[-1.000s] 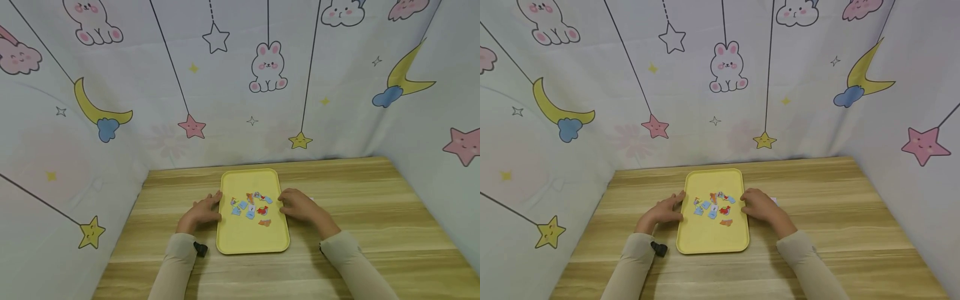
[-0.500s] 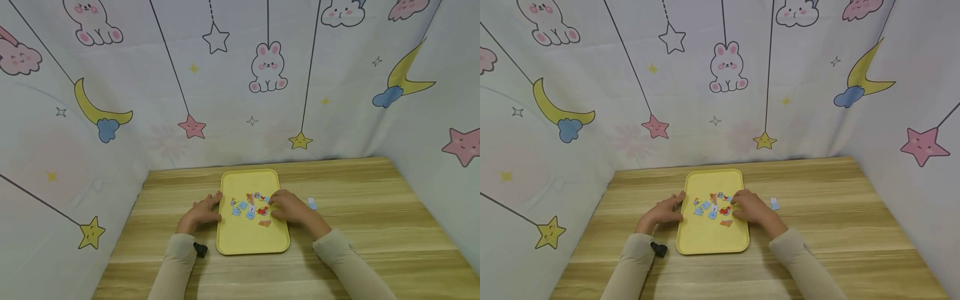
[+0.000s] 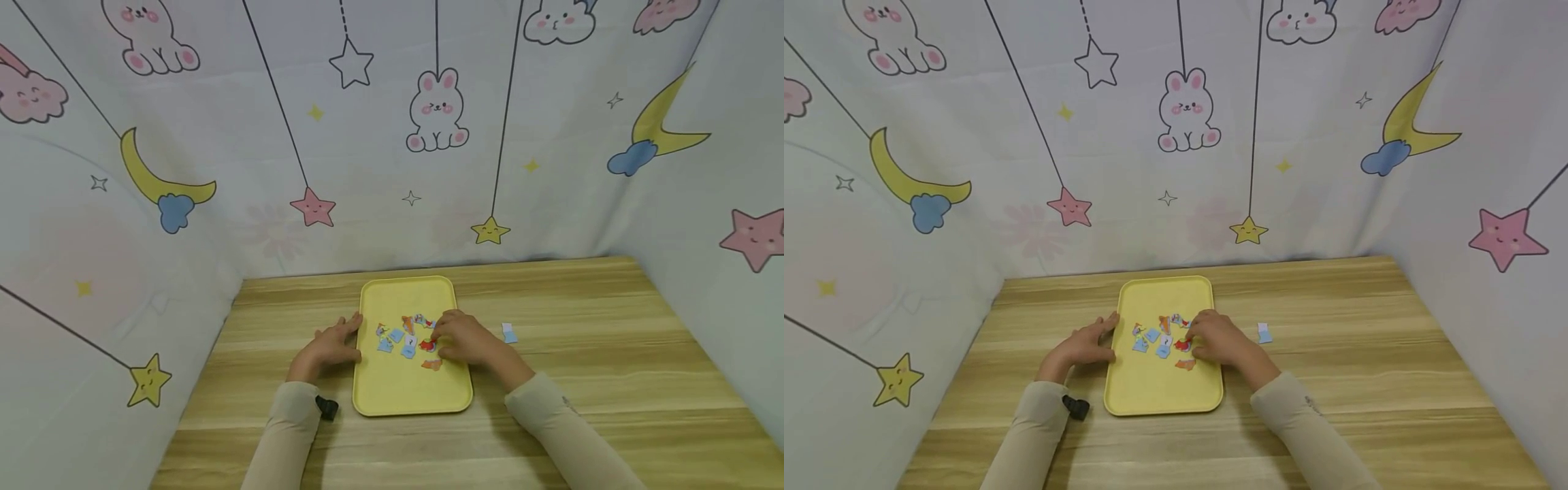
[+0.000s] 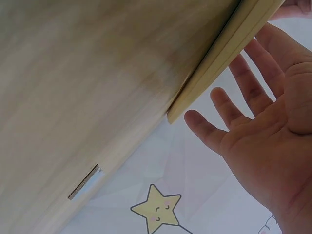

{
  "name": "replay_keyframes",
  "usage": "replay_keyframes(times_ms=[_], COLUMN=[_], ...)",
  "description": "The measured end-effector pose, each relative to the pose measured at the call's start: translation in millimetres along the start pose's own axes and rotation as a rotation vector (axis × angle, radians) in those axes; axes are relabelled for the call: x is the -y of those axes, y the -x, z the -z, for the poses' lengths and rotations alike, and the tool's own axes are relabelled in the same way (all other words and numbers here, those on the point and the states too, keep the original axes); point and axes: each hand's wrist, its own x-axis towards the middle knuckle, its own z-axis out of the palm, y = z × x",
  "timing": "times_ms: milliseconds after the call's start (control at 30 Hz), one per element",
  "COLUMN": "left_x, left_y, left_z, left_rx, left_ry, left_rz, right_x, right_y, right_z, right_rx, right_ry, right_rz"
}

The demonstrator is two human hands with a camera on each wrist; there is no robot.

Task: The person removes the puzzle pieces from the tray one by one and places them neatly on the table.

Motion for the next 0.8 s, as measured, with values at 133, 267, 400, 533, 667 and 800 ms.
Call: replay_keyframes(times_ms=[133, 267, 400, 533, 667, 800], left_x=[1.1, 1.8, -0.2, -1.2, -1.9, -2.4], left_y=[-0.8, -0.4, 1.4, 1.6, 1.5, 1.9], left_z=[-1.3, -1.3, -0.9, -0.2, 0.6, 0.8], left_rx=[-0.003, -0.001, -0.002, -0.003, 0.003, 0.006], left_ry=[0.002, 0.003, 0.000, -0.005, -0.008, -0.008], left_rz=[-0.005, -0.005, -0.007, -0.006, -0.013, -0.015], right_x=[0.7, 2.3, 3.4, 3.6, 4.8, 6.5], right_y=[-0.6, -1.2, -2.1, -4.4, -4.9, -4.1], right_z=[-1.2, -1.9, -2.5, -4.0, -5.1, -5.4], right_rx=[0.006, 0.020, 0.020, 0.014, 0.019, 0.024], right_ry=[0.002, -0.004, 0.008, 0.035, 0.057, 0.062], right_rz=[0.013, 0.008, -0.002, -0.003, -0.025, -0.044])
